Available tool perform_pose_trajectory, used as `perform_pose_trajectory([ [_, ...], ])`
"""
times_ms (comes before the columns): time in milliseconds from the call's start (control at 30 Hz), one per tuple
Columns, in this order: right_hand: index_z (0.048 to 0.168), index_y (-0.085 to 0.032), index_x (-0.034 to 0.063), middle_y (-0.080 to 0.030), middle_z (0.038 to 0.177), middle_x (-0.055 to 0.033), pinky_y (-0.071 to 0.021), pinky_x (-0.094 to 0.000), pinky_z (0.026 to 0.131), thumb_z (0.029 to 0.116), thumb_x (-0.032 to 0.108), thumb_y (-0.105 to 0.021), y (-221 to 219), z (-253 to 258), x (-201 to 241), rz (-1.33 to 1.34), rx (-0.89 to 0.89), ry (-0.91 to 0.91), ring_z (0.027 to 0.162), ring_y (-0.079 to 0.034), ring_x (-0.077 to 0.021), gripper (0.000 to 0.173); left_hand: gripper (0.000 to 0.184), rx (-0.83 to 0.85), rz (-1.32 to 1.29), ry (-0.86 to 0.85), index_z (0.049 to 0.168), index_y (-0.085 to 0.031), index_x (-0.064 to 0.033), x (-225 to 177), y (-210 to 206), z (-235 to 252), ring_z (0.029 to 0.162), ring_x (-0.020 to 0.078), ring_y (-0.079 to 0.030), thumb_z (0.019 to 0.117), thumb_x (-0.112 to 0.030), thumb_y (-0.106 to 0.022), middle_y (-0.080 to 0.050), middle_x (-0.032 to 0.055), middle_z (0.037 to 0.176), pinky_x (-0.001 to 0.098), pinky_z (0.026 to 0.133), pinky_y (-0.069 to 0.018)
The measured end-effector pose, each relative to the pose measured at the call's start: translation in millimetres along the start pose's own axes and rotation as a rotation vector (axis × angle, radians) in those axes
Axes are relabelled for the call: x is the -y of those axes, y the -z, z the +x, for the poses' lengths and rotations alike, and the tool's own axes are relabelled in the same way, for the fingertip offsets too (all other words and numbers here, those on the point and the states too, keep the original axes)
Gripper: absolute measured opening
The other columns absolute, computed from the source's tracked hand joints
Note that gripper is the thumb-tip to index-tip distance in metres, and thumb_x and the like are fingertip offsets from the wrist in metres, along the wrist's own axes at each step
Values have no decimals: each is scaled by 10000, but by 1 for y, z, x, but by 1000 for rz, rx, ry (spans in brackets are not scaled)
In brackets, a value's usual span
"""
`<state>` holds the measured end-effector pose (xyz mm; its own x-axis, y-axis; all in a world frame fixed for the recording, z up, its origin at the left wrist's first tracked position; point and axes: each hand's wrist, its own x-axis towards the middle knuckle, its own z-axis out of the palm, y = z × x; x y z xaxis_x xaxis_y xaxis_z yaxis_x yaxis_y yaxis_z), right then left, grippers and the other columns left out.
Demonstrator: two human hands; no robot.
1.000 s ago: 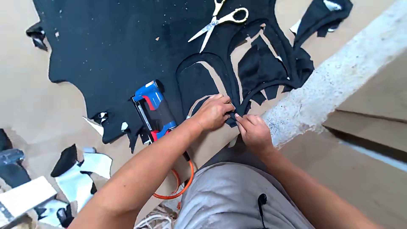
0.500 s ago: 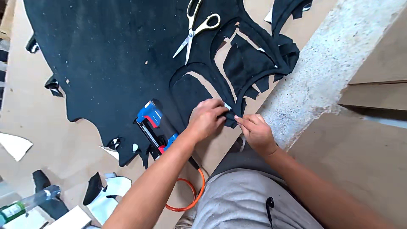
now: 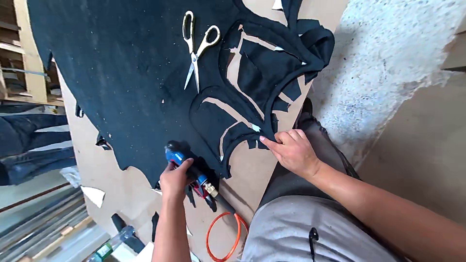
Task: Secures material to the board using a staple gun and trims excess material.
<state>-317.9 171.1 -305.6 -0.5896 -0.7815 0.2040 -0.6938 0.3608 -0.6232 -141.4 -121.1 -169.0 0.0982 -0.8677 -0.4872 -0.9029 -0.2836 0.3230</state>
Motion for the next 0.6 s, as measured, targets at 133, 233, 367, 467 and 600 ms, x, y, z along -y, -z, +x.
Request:
perform_pose_trajectory([
  [133, 1230, -756, 296, -700, 996, -53, -500, -477, 917, 1015, 288, -618, 1, 3, -8, 123, -126, -51, 959, -656, -248, 256, 509, 350, -328, -36, 1169, -590, -46, -44, 48, -29, 551, 154, -648, 1095, -380, -214, -694, 93, 793, 310, 489, -577],
  [233, 1178, -752, 211, -710, 1169, -43, -366, -567, 1130, 966, 418, -683, 5, 16, -11, 129, -211, -147, 1185, -627, -253, 305, 588, 653, -84, -125, 1082, -666, -65, -104, 46, -64, 519, 177, -653, 1085, -468, -239, -676, 105, 704, 329, 468, -586],
  [367, 1351, -692, 250, -599, 1474, -19, -156, -684, 1237, 964, 481, -663, -5, 15, -24, 160, -177, -96, 1465, -444, -273, 452, 538, 853, 280, -275, 953, -694, -64, -170, -18, -110, 555, 217, -680, 1051, -510, -408, -680, 138, 698, 371, 509, -605],
  [467, 1393, -659, 269, -554, 1526, -1, -162, -676, 1239, 962, 514, -643, -8, 12, -31, 172, -141, -61, 1500, -398, -259, 497, 558, 930, 487, -325, 958, -690, -45, -190, -51, -120, 537, 227, -674, 1068, -523, -425, -677, 137, 684, 387, 492, -600],
  [600, 1398, -656, 269, -542, 1537, 6, -210, -623, 1239, 968, 512, -633, -13, 12, -33, 185, -162, -45, 1502, -390, -244, 494, 555, 888, 527, -294, 959, -673, -32, -191, -67, -123, 538, 222, -671, 1079, -515, -428, -666, 130, 679, 383, 505, -604],
])
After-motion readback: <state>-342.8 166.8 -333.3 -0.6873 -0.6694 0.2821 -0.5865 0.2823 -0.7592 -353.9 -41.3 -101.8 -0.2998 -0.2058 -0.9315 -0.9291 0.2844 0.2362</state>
